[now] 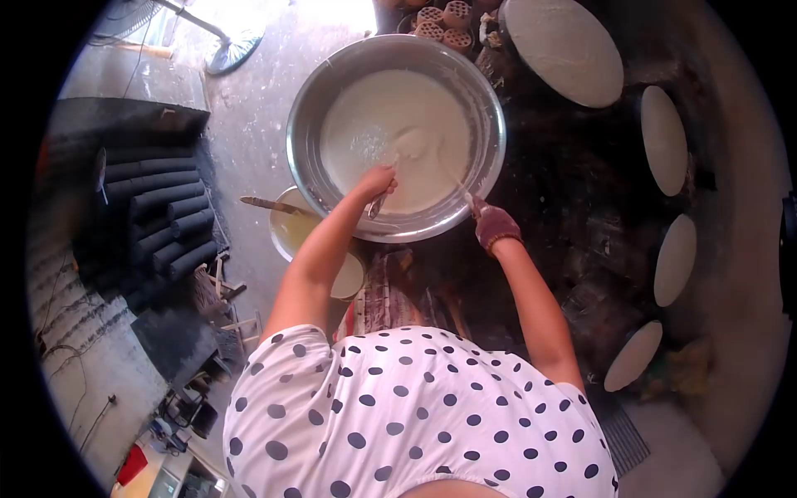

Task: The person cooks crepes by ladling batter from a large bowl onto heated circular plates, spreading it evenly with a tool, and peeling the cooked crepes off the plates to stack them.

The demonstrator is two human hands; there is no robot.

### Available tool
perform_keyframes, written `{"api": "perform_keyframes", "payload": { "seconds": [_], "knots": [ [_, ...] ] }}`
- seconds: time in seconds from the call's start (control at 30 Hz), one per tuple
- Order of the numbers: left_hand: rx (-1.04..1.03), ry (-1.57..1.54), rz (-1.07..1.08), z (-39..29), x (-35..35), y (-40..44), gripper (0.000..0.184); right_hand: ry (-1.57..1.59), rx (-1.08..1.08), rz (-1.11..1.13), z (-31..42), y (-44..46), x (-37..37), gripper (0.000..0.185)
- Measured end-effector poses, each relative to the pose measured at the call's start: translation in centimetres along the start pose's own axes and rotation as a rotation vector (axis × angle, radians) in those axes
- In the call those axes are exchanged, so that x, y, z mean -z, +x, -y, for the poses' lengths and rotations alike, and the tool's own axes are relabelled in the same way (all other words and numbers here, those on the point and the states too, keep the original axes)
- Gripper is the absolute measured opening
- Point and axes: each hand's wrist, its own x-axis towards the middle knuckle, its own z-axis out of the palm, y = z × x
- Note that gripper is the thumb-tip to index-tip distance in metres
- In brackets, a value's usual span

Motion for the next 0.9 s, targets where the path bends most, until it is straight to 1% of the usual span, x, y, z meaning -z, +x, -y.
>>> {"api": "perform_keyframes", "payload": {
  "seconds": [0.03, 0.07, 0.1, 0.13, 0.17, 0.2, 0.23, 0.27, 0.3, 0.33, 0.37, 0.43, 0.47, 0.5, 0.53, 0.57, 0.6, 0.63, 0.67, 0.73, 0.77, 0.83, 0.87, 0.9],
  "knots": [
    [-0.095, 0.171, -0.032, 0.4, -0.3, 1.0, 0.015, -0.097, 0.256, -0.034, 0.2, -2.3, 0.8, 0.038],
    [-0.088, 0.163, -0.030, 0.0, -0.9, 1.2, 0.015, 0.031, 0.298, -0.107, -0.8, -2.7, 0.8, 0.039],
    [-0.146, 0.282, -0.100, -1.4, -1.5, 0.8, 0.015, 0.030, 0.294, -0.102, -0.4, -2.7, 1.1, 0.039],
    [-0.203, 0.401, -0.162, -2.5, -2.6, 0.2, 0.015, -0.055, 0.140, -0.070, 0.1, -3.3, 1.7, 0.039],
    [-0.201, 0.403, -0.156, -3.6, -3.4, -0.4, 0.015, -0.138, -0.010, -0.040, 0.4, -3.4, 1.9, 0.039],
    [-0.209, 0.475, -0.201, -4.8, -3.7, -1.3, 0.014, 0.003, 0.237, -0.119, 0.4, -3.2, 1.0, 0.039],
    [-0.216, 0.549, -0.249, -5.3, -3.8, -1.8, 0.014, 0.011, 0.241, -0.119, 0.0, -3.1, 0.3, 0.039],
    [-0.210, 0.554, -0.251, -4.9, -3.9, -1.2, 0.014, 0.142, 0.268, -0.187, -0.6, -3.1, -0.3, 0.040],
    [-0.203, 0.434, -0.197, -4.1, -4.1, -0.2, 0.012, 0.272, 0.291, -0.256, -0.2, -3.8, -0.2, 0.042],
    [-0.196, 0.317, -0.140, -3.3, -4.5, 0.6, 0.011, 0.318, 0.288, -0.369, -0.1, -3.4, -1.9, 0.045],
    [-0.200, 0.330, -0.139, -2.7, -5.3, 1.3, 0.011, 0.331, 0.287, -0.375, -0.3, -3.3, -3.0, 0.045],
    [0.034, -0.311, 0.030, -2.8, -7.0, 1.3, 0.013, 0.868, -0.054, 0.113, 1.4, -5.4, -3.3, 0.046],
    [0.025, -0.301, 0.032, -2.9, -7.6, 0.3, 0.013, 1.052, -0.086, 0.131, 2.3, -7.4, -3.0, 0.048],
    [0.012, -0.455, 0.072, -4.3, -8.3, -2.2, 0.015, 1.064, -0.072, 0.119, 2.5, -8.5, -3.2, 0.048],
    [-0.006, -0.605, 0.117, -6.0, -8.8, -5.0, 0.018, 1.010, 0.055, 0.021, 2.8, -9.7, -3.2, 0.050],
    [-0.032, -0.587, 0.125, -8.3, -9.2, -8.2, 0.018, 0.952, 0.184, -0.081, 3.4, -10.9, -2.9, 0.051],
    [-0.137, -0.569, 0.099, -11.1, -9.6, -11.8, 0.019, 1.041, 0.139, -0.007, 4.6, -12.8, -1.5, 0.053],
    [-0.247, -0.547, 0.075, -13.9, -9.9, -15.5, 0.021, 1.057, 0.177, -0.035, 5.6, -14.4, -0.3, 0.053],
    [-0.295, -0.521, 0.085, -16.7, -10.0, -19.2, 0.021, 1.103, 0.270, -0.081, 6.5, -15.9, 0.9, 0.052],
    [-0.531, -0.387, 0.099, -21.6, -10.0, -26.5, 0.026, 1.188, 0.435, -0.189, 8.4, -19.6, 4.3, 0.049],
    [-0.582, -0.363, 0.118, -23.8, -9.7, -29.9, 0.026, 1.196, 0.483, -0.228, 9.0, -21.5, 5.9, 0.049],
    [-0.771, -0.162, 0.085, -26.3, -7.3, -36.3, 0.029, 1.208, 0.628, -0.301, 9.9, -25.0, 8.2, 0.044],
    [-0.805, -0.154, 0.098, -27.0, -5.4, -38.2, 0.029, 1.197, 0.647, -0.325, 10.3, -25.5, 8.7, 0.038],
    [-0.784, -0.079, 0.072, -27.8, -3.5, -39.8, 0.027, 1.195, 0.674, -0.348, 10.2, -25.3, 8.9, 0.038]
  ]
}}
